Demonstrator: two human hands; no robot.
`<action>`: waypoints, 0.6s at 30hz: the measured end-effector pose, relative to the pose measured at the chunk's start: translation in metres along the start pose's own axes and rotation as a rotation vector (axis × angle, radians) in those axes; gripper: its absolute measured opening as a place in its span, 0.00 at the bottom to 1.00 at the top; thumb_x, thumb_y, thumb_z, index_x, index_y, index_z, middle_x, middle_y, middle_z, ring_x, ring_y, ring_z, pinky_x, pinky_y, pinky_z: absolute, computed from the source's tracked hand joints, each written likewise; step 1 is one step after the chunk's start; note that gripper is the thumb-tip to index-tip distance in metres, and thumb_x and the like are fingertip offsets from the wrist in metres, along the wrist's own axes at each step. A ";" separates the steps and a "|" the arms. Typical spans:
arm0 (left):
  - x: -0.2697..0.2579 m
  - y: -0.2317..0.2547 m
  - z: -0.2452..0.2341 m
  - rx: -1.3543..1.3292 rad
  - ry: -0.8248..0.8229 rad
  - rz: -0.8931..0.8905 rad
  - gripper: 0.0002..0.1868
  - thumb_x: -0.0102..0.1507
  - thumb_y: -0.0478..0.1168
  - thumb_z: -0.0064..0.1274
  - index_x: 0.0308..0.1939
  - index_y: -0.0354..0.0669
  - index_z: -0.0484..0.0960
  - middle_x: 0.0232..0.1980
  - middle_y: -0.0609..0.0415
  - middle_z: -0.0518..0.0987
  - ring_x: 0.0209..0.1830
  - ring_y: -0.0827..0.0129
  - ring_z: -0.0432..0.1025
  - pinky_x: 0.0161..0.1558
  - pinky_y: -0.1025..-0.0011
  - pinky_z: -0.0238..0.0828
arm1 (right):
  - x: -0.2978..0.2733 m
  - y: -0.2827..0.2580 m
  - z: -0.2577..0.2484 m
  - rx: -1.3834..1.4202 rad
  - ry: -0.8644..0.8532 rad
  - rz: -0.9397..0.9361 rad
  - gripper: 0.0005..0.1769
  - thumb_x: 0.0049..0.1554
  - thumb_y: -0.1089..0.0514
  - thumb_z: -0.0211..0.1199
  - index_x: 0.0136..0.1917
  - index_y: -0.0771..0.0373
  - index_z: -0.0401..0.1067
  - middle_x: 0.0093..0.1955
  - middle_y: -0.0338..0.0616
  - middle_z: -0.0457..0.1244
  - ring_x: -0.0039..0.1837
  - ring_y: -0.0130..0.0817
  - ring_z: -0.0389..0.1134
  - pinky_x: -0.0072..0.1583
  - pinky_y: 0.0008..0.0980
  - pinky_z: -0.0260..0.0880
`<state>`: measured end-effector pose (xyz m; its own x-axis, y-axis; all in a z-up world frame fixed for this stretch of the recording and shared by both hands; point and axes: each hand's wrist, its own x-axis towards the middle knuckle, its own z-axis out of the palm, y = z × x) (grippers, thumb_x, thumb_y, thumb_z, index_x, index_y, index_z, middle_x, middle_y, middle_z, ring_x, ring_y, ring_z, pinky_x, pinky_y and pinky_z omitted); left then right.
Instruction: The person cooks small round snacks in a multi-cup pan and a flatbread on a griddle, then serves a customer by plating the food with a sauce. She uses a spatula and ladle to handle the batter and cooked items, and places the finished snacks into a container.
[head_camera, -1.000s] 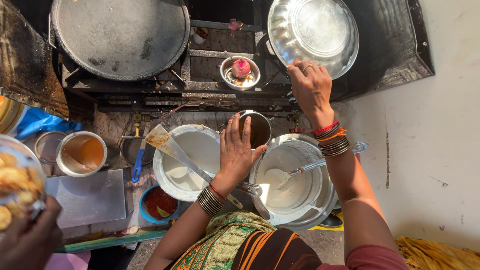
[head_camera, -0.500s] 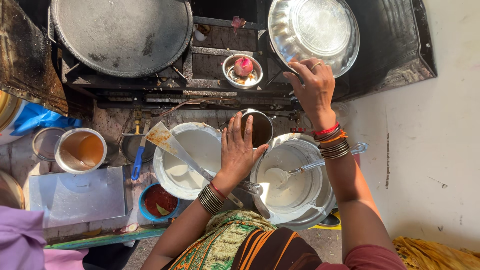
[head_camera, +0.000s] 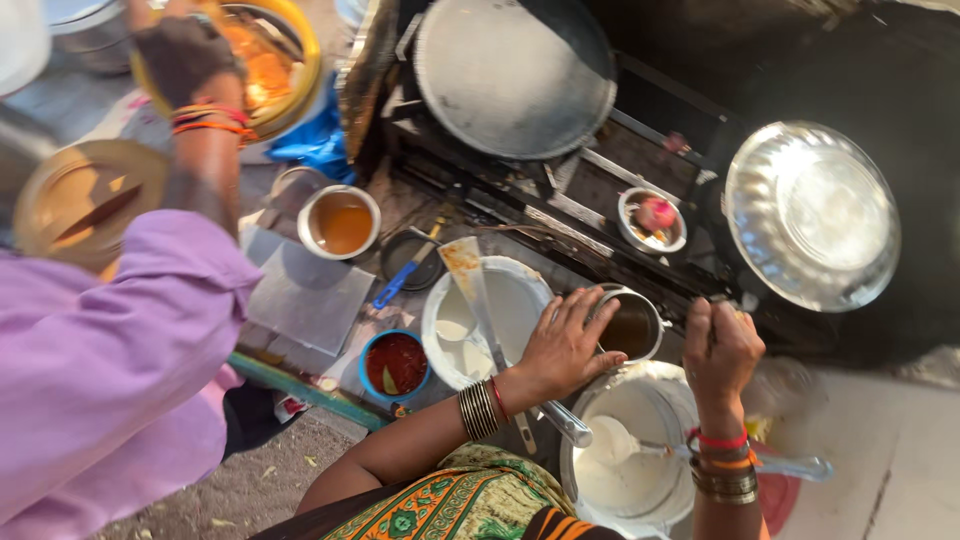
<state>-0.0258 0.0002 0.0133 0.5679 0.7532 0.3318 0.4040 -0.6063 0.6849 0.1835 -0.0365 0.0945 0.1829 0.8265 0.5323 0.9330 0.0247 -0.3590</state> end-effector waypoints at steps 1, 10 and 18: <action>-0.006 -0.001 -0.007 -0.023 0.048 0.009 0.36 0.68 0.62 0.48 0.71 0.40 0.69 0.73 0.40 0.66 0.77 0.45 0.57 0.74 0.44 0.49 | -0.007 -0.001 0.000 -0.014 0.010 0.030 0.24 0.71 0.60 0.61 0.34 0.66 0.62 0.30 0.49 0.55 0.33 0.45 0.56 0.43 0.38 0.58; -0.080 -0.024 -0.064 -0.136 0.343 -0.097 0.09 0.69 0.45 0.55 0.40 0.45 0.84 0.47 0.55 0.83 0.63 0.58 0.74 0.70 0.53 0.60 | -0.034 -0.036 -0.009 0.115 -0.024 -0.070 0.05 0.70 0.63 0.66 0.57 0.65 0.79 0.51 0.44 0.72 0.48 0.27 0.72 0.53 0.24 0.69; -0.132 -0.025 -0.109 -0.192 0.448 -0.139 0.12 0.66 0.44 0.58 0.30 0.42 0.81 0.36 0.54 0.81 0.46 0.61 0.76 0.62 0.56 0.66 | -0.027 -0.100 -0.047 -0.044 -0.057 -0.160 0.07 0.70 0.63 0.67 0.58 0.69 0.82 0.50 0.49 0.71 0.45 0.30 0.71 0.54 0.28 0.65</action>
<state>-0.1894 -0.0561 0.0229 0.1373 0.8846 0.4456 0.2909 -0.4660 0.8356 0.0998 -0.0875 0.1521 0.0148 0.8445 0.5353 0.9618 0.1343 -0.2385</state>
